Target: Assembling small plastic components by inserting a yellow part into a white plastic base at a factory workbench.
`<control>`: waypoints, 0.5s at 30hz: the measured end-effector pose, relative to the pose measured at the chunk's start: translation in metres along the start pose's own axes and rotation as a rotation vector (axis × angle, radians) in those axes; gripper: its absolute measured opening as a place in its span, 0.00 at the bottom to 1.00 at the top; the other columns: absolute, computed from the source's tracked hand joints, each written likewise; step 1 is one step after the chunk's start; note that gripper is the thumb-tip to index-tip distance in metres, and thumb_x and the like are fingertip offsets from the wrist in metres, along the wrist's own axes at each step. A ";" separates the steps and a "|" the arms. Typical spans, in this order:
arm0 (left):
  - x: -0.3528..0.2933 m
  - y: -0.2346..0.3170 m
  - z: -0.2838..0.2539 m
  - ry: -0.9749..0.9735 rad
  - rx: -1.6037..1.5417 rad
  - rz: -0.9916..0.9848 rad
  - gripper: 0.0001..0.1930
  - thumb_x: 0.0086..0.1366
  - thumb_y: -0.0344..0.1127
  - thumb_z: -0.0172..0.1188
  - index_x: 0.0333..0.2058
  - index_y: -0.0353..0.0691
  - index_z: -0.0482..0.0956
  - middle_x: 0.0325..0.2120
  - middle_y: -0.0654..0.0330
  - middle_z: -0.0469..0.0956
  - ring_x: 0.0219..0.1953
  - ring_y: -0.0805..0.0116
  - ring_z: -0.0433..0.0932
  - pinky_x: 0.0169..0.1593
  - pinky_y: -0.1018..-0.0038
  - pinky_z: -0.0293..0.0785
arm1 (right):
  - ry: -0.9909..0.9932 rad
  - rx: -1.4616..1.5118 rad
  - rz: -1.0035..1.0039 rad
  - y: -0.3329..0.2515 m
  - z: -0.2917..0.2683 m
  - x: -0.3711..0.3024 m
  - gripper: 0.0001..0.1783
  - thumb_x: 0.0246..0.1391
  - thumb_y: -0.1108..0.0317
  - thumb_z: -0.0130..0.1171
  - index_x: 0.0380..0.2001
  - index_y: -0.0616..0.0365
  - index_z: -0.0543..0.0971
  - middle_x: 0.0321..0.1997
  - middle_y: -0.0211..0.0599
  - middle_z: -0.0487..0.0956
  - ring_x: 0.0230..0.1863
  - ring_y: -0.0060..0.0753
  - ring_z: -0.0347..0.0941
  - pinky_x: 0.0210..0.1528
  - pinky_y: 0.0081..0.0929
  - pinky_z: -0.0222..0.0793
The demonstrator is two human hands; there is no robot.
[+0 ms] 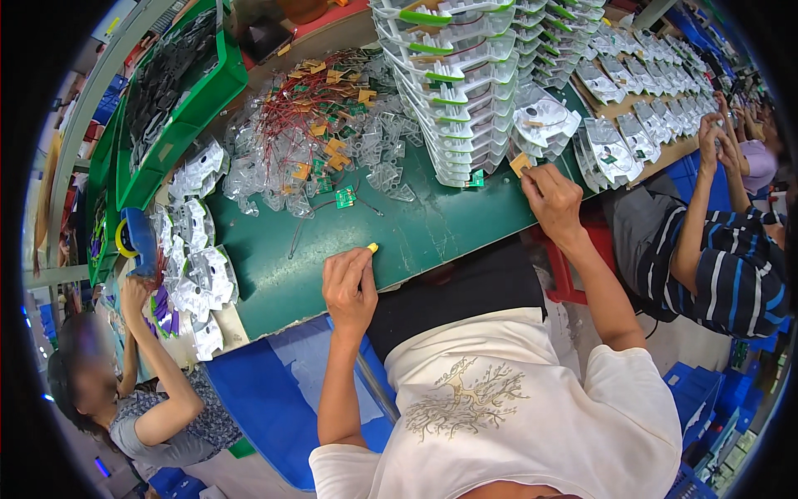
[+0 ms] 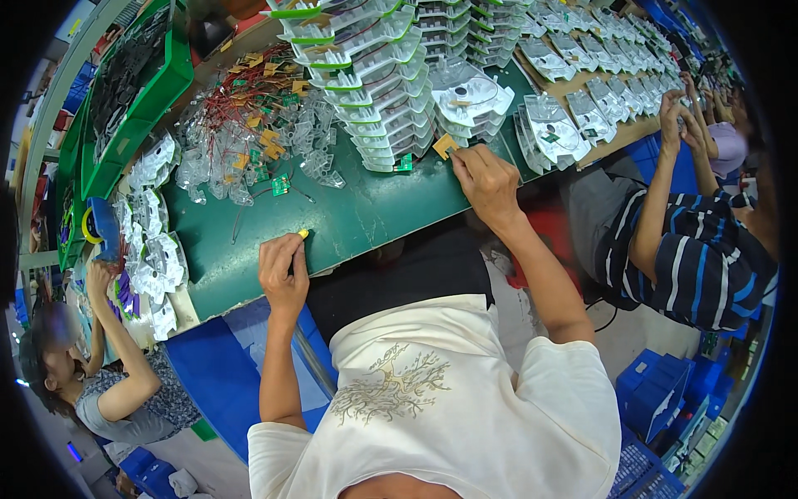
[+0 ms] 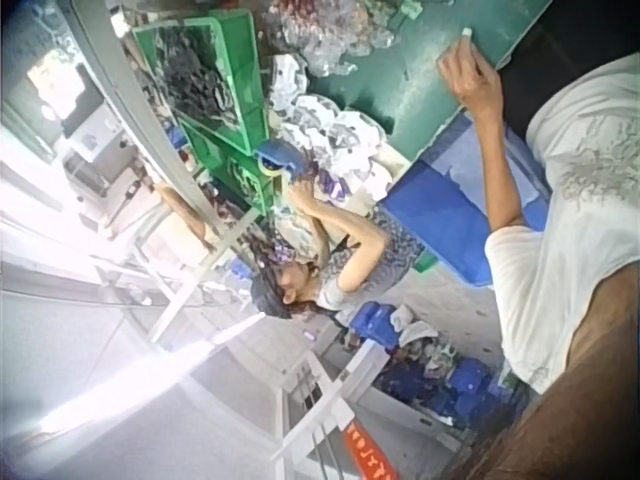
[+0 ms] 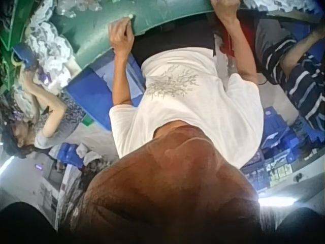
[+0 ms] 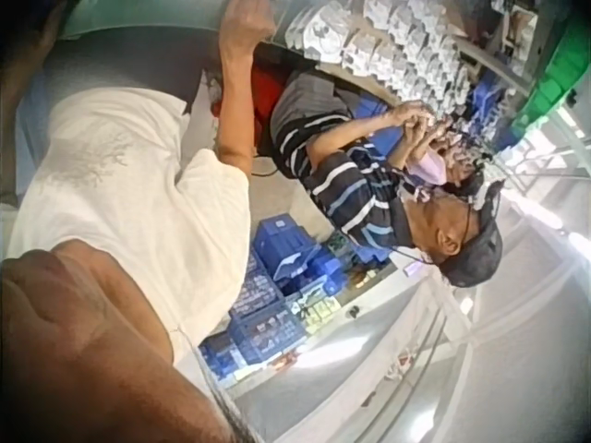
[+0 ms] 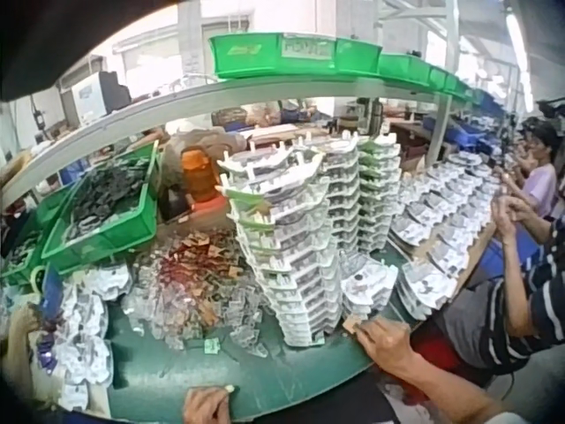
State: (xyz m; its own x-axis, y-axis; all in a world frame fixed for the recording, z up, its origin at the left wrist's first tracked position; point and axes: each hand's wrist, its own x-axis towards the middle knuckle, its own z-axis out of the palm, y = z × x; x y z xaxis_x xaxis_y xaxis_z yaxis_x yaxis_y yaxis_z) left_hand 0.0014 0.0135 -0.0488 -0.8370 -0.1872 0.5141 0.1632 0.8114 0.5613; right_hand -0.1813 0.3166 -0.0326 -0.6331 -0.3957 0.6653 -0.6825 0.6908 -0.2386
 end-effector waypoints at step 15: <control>-0.005 -0.009 0.001 0.029 -0.008 0.030 0.13 0.53 0.19 0.61 0.38 0.37 0.82 0.37 0.59 0.81 0.40 0.56 0.78 0.45 0.64 0.73 | -0.104 0.141 0.035 -0.039 -0.020 0.001 0.08 0.49 0.81 0.66 0.35 0.63 0.83 0.34 0.43 0.83 0.31 0.40 0.81 0.32 0.29 0.76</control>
State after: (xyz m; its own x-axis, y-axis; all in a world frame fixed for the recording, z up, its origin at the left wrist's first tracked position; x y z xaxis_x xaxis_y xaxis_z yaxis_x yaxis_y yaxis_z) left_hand 0.0040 0.0073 -0.0571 -0.8162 -0.1792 0.5492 0.1923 0.8121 0.5509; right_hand -0.1481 0.3014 -0.0091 -0.6868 -0.4381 0.5799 -0.6991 0.6165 -0.3622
